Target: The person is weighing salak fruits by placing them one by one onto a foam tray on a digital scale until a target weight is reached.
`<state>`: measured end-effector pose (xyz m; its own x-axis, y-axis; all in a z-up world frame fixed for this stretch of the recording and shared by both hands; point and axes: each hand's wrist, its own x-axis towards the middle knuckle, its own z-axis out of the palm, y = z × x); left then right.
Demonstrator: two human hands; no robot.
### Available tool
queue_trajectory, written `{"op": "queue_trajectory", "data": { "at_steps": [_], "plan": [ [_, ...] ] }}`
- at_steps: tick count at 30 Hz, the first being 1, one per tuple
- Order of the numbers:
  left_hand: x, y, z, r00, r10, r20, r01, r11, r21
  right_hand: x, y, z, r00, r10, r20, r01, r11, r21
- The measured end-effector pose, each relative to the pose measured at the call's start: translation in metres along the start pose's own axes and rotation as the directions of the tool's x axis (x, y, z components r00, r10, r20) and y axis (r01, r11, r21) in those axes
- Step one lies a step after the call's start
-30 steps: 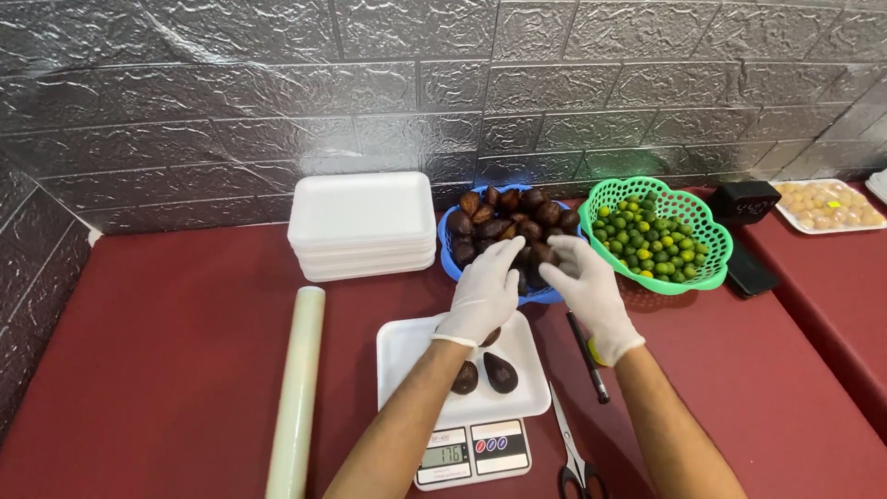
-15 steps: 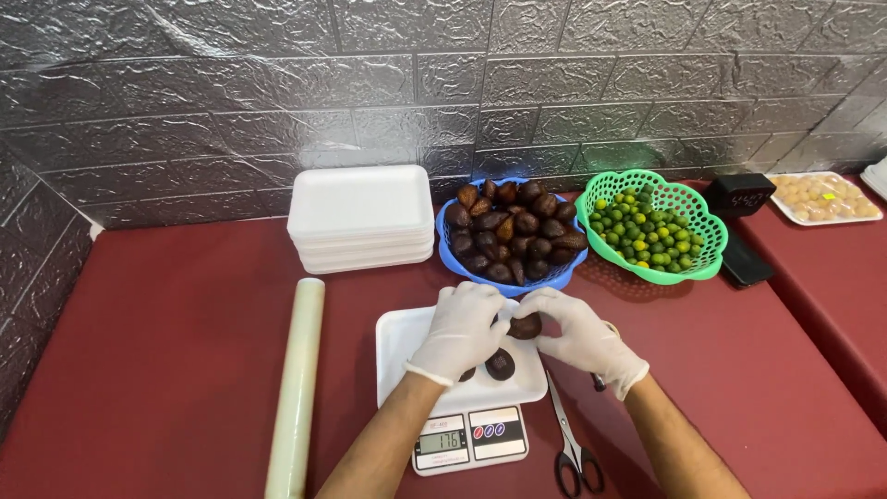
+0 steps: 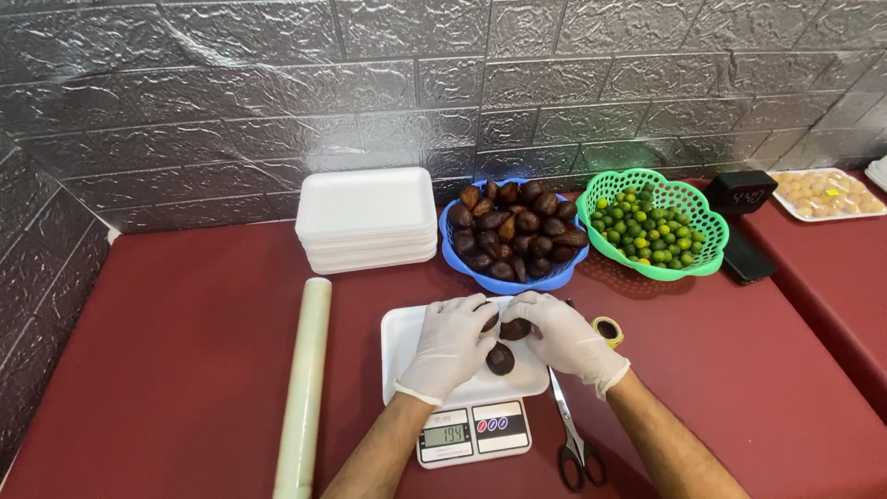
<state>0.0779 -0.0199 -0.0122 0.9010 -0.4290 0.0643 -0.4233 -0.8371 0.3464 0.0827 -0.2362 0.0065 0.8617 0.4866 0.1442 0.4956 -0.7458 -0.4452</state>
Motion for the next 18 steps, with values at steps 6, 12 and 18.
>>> {"op": "queue_trajectory", "data": {
  "at_steps": [6, 12, 18],
  "plan": [
    [-0.002, 0.0, -0.004, 0.999, -0.015, 0.029, 0.015, 1.0, -0.009, -0.008, -0.017, -0.004, 0.998, 0.066, 0.005, -0.066, 0.994, 0.084],
    [0.0, -0.002, 0.001, 1.0, 0.003, 0.025, -0.003, 1.0, 0.005, -0.013, -0.019, -0.006, 0.999, 0.026, -0.043, -0.018, 0.986, 0.165],
    [0.0, -0.001, 0.001, 1.0, 0.03, 0.006, -0.03, 1.0, 0.008, -0.015, -0.008, -0.015, 0.998, 0.019, -0.058, -0.003, 0.963, 0.27]
  ]
}}
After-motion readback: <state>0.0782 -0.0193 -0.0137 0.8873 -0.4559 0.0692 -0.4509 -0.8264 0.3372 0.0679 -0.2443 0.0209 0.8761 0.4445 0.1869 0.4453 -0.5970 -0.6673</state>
